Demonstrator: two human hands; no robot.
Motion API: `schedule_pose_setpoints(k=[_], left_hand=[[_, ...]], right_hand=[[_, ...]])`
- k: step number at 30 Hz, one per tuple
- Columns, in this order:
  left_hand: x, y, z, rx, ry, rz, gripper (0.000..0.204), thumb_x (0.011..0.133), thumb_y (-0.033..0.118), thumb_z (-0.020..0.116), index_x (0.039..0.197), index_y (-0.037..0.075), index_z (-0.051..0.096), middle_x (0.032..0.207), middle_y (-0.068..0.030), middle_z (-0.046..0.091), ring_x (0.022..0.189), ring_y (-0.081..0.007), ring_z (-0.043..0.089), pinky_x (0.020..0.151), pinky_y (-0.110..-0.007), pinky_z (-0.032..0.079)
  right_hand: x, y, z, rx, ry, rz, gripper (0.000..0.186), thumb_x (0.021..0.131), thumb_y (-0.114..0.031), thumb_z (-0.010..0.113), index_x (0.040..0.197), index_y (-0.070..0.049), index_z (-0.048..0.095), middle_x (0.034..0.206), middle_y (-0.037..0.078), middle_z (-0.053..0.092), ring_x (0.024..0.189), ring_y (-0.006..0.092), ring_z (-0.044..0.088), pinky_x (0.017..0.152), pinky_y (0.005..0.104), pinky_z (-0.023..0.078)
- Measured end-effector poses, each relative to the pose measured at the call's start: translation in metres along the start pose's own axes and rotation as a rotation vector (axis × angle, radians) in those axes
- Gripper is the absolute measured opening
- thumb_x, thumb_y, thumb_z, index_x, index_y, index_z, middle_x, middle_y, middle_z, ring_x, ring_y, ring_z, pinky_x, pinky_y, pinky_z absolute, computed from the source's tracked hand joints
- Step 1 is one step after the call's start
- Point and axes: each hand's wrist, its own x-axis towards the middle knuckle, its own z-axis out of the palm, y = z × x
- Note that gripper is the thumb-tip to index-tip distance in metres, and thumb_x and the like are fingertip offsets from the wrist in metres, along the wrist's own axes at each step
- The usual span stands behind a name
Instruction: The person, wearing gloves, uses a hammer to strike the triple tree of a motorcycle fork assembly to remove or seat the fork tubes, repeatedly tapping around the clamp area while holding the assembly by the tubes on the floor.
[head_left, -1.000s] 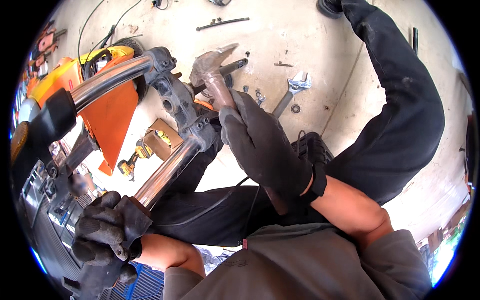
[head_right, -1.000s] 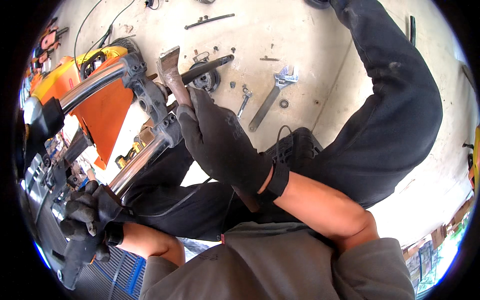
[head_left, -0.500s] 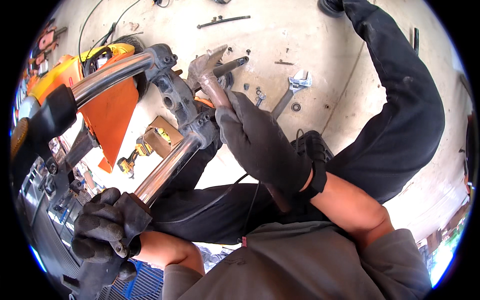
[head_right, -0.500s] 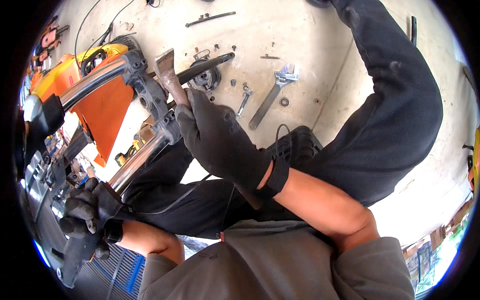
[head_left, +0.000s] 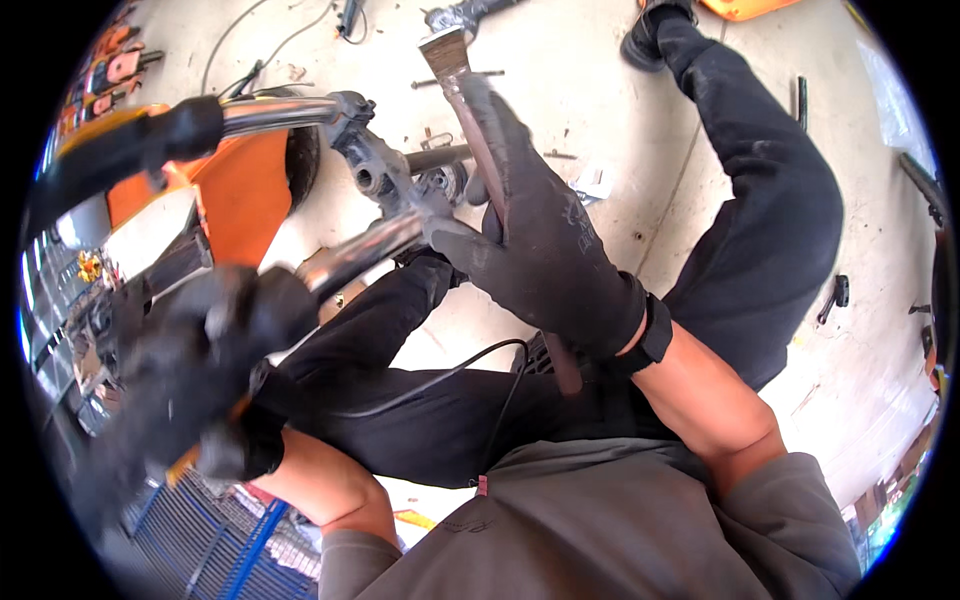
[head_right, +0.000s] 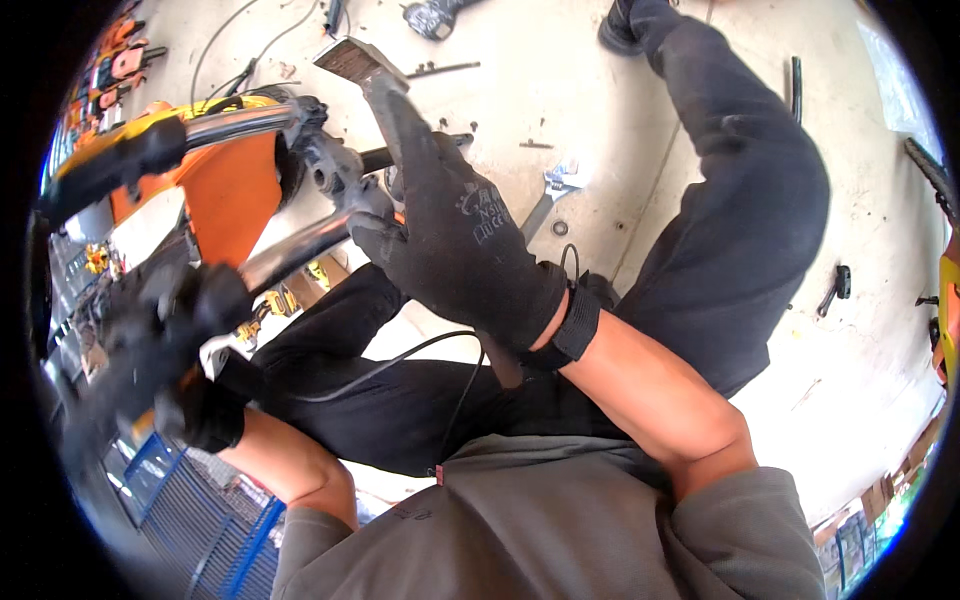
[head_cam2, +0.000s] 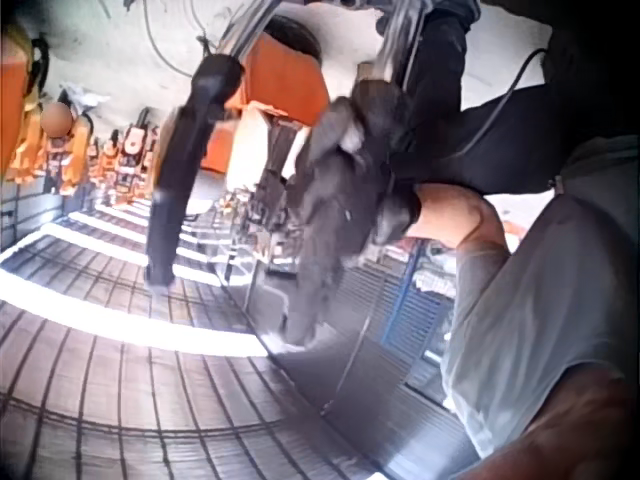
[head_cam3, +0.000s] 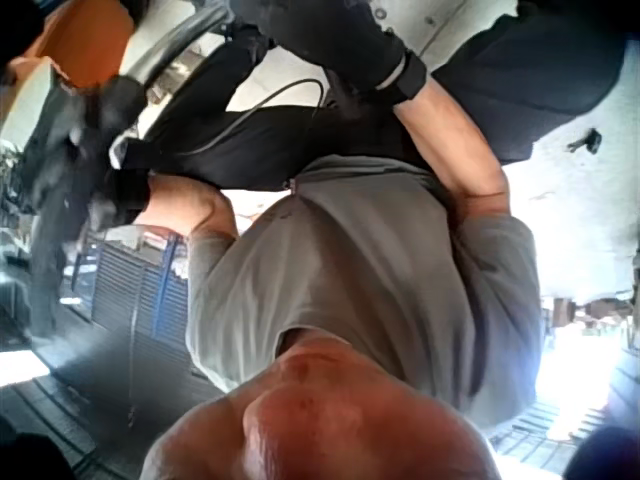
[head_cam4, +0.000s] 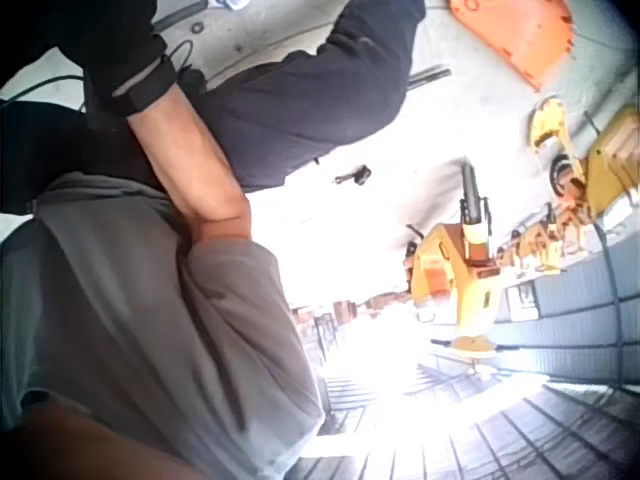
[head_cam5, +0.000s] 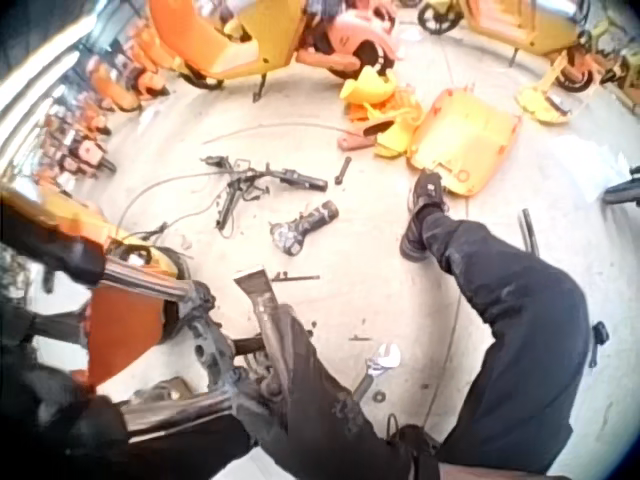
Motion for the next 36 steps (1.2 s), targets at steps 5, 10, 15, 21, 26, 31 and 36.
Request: schedule_pose_setpoints(k=[5, 10, 15, 21, 26, 31, 36], left_hand=[[0.043, 0.054, 0.037, 0.097, 0.298, 0.224, 0.032, 0.09, 0.017, 0.062, 0.12, 0.006, 0.061, 0.111, -0.0113, 0.063, 0.098, -0.0211, 0.061, 0.088, -0.033, 0.048], [0.068, 0.089, 0.07, -0.168, 0.574, -0.124, 0.03, 0.097, 0.011, 0.055, 0.123, -0.002, 0.062, 0.117, -0.0106, 0.064, 0.107, -0.0179, 0.062, 0.093, -0.028, 0.047], [0.029, 0.058, 0.033, -0.23, 0.447, -0.267, 0.042, 0.096, 0.022, 0.06, 0.127, -0.005, 0.056, 0.12, -0.0121, 0.061, 0.114, -0.0202, 0.059, 0.099, -0.032, 0.045], [0.052, -0.036, 0.008, -0.24, 0.584, -0.065, 0.062, 0.083, 0.025, 0.077, 0.132, -0.003, 0.049, 0.112, -0.008, 0.061, 0.105, -0.0153, 0.056, 0.09, -0.029, 0.046], [0.104, -0.094, 0.008, -0.278, 0.263, -0.083, 0.046, 0.083, 0.02, 0.076, 0.123, 0.003, 0.061, 0.107, -0.003, 0.065, 0.102, -0.01, 0.058, 0.08, -0.025, 0.046], [0.131, -0.123, 0.029, -0.652, 0.418, -0.207, 0.035, 0.089, 0.016, 0.069, 0.12, 0.0, 0.064, 0.102, -0.0079, 0.066, 0.095, -0.0204, 0.066, 0.081, -0.031, 0.052], [0.123, -0.109, 0.036, -0.338, 0.432, -0.139, 0.032, 0.097, 0.014, 0.06, 0.124, -0.002, 0.059, 0.096, -0.0079, 0.062, 0.093, -0.0212, 0.065, 0.081, -0.033, 0.055]], right_hand=[[0.007, -0.01, 0.009, -0.321, -0.023, -0.276, 0.066, 0.076, -0.031, 0.081, 0.133, -0.008, 0.055, 0.136, 0.021, 0.054, 0.106, 0.0334, 0.061, 0.088, 0.0398, 0.05], [0.046, 0.006, 0.008, -0.457, 0.038, -0.293, 0.034, 0.081, -0.024, 0.073, 0.107, -0.004, 0.067, 0.089, 0.016, 0.071, 0.09, 0.0373, 0.063, 0.079, 0.0451, 0.052], [0.077, 0.0, -0.028, -0.539, -0.1, -0.294, 0.033, 0.084, -0.025, 0.072, 0.103, 0.001, 0.066, 0.088, 0.019, 0.07, 0.08, 0.0317, 0.069, 0.074, 0.0404, 0.052], [0.102, 0.0, -0.041, -0.493, -0.252, -0.299, 0.032, 0.088, -0.028, 0.069, 0.097, 0.0, 0.059, 0.079, 0.012, 0.063, 0.067, 0.0196, 0.062, 0.062, 0.0351, 0.05], [0.126, -0.012, -0.047, -0.611, -0.355, -0.278, 0.029, 0.084, -0.024, 0.07, 0.096, -0.001, 0.056, 0.087, 0.02, 0.061, 0.077, 0.0293, 0.062, 0.07, 0.0429, 0.047], [0.155, 0.015, -0.042, -0.446, -0.234, -0.51, 0.06, 0.084, -0.024, 0.071, 0.132, 0.001, 0.046, 0.122, 0.026, 0.057, 0.115, 0.0339, 0.057, 0.097, 0.0406, 0.044], [0.119, 0.039, -0.036, -0.139, 0.123, -0.08, 0.054, 0.087, -0.027, 0.071, 0.12, 0.002, 0.041, 0.107, 0.018, 0.051, 0.098, 0.0254, 0.051, 0.082, 0.0338, 0.043]])
